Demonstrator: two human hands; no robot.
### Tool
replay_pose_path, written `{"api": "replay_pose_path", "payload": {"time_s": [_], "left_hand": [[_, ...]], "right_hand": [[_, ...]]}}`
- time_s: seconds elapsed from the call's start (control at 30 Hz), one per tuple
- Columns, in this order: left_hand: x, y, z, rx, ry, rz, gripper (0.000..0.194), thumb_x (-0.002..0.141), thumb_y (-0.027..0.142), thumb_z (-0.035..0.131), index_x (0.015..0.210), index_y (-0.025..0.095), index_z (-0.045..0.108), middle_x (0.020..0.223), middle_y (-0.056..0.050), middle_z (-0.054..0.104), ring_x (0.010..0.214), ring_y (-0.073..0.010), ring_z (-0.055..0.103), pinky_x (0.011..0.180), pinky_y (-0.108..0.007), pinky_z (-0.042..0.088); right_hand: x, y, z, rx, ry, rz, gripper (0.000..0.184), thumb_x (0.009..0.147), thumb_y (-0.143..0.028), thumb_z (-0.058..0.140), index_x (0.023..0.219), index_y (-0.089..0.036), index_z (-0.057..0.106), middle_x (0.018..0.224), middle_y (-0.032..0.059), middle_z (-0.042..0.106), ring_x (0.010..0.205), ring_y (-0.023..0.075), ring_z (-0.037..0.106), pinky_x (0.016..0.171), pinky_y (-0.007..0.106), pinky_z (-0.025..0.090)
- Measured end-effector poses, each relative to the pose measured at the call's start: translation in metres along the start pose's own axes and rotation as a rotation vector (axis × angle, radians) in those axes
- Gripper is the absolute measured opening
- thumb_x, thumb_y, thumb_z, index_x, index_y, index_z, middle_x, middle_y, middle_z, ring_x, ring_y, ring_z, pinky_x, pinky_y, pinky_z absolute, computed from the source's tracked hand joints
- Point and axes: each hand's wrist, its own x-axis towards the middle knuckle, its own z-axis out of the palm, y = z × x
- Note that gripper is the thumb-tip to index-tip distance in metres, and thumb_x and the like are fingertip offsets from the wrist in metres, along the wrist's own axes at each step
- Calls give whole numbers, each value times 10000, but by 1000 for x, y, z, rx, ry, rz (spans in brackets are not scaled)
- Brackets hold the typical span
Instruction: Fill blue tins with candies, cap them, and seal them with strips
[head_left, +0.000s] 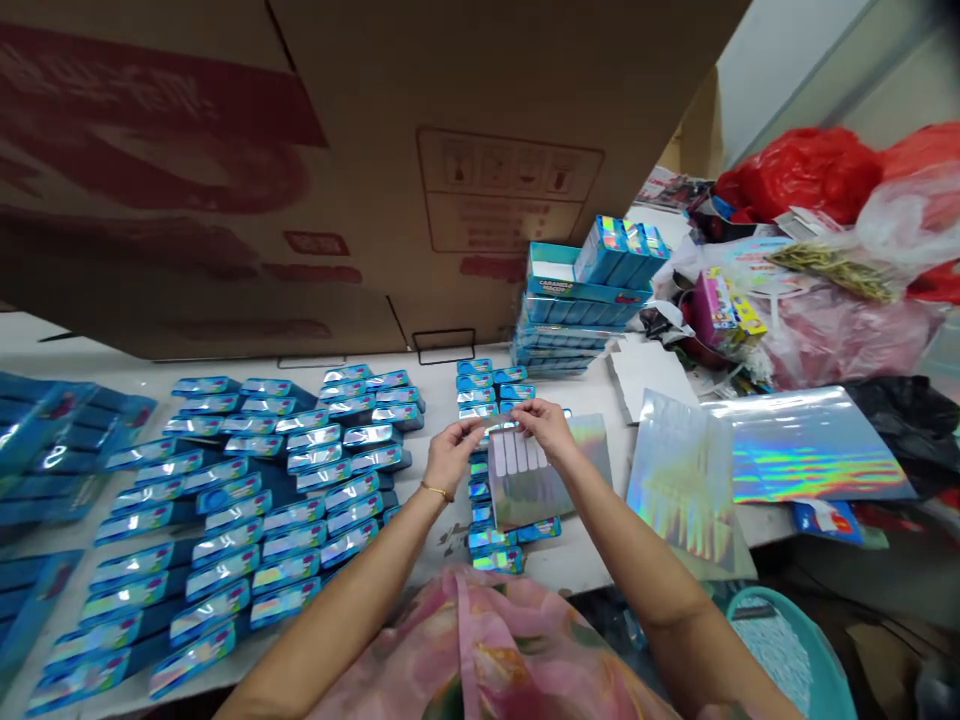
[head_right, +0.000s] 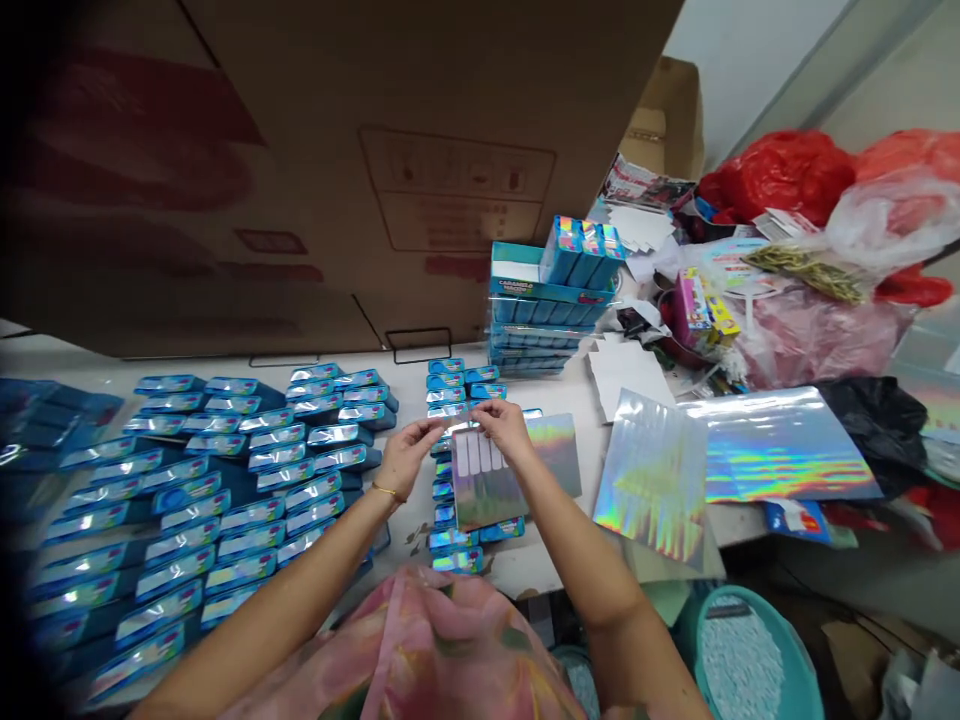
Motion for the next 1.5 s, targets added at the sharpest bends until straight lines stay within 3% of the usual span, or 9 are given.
{"api": "replay_pose_path", "payload": {"time_s": [0.1,0.23,0.33,0.47,0.97,1.1,1.33,1.4,1.5], "left_hand": [[23,-4,-9,-83,144,-58,312,563,339,655,795,131,646,684,-25,640,667,-128,560,711,-283,423],[62,-11,-23,-83,262,-78,270,522,268,660,754,132,637,614,0,606,602,-108,533,646,-258,412],[88,-16,-28,-71,315,-81,265,514,201,641,768,128,627,557,31,554,558,-91,508,614,-241,402],[112,-24,-28,-61,342,-98,273,521,154,614,793,120,618,495,69,467,514,-79,489,613,-241,408],[138,-46,-25,96,320,-116,384,579,193,605,952,99,591,572,19,548,593,-130,556,666,-279,447],[134,-47,-24,239,329,-75,315,617,196,571,922,134,619,695,-36,614,715,-174,577,756,-321,433],[122,-32,-25,450,147,55,288,550,45,517,733,204,674,886,-59,645,954,-231,539,883,-322,375],[116,-21,-22,473,150,75,293,580,71,519,802,187,671,958,-82,625,1007,-246,509,925,-342,336],[97,-3,-2,533,56,190,266,673,202,526,910,197,647,1015,-80,606,1034,-242,486,946,-351,303]], "right_hand": [[19,12,22,-12,18,16,168,568,-311,606,644,-164,577,502,-40,536,443,92,481,426,198,341],[55,26,50,-175,89,-110,123,616,-292,559,638,-173,583,572,-21,581,525,117,528,525,226,398],[80,30,64,-390,161,-175,108,638,-267,541,616,-176,595,640,-4,615,627,133,550,629,241,408],[102,34,71,-599,177,-145,123,669,-241,511,621,-182,608,658,4,628,645,136,549,641,241,401],[118,41,75,-966,173,-187,173,763,-193,456,732,-175,625,807,55,606,743,148,538,674,239,385],[108,39,73,-1133,153,-226,260,808,-167,397,985,-193,585,945,78,580,804,171,537,683,263,381],[97,22,72,-1454,-182,-319,360,762,-103,437,1084,-204,565,1059,144,525,887,241,517,760,371,350],[98,10,55,-1380,-156,-330,335,769,-94,421,1012,-219,614,986,111,556,857,217,534,759,347,361],[91,-4,0,-1122,45,-437,356,810,-99,355,1026,-214,614,914,71,576,857,177,537,764,289,387]]}}
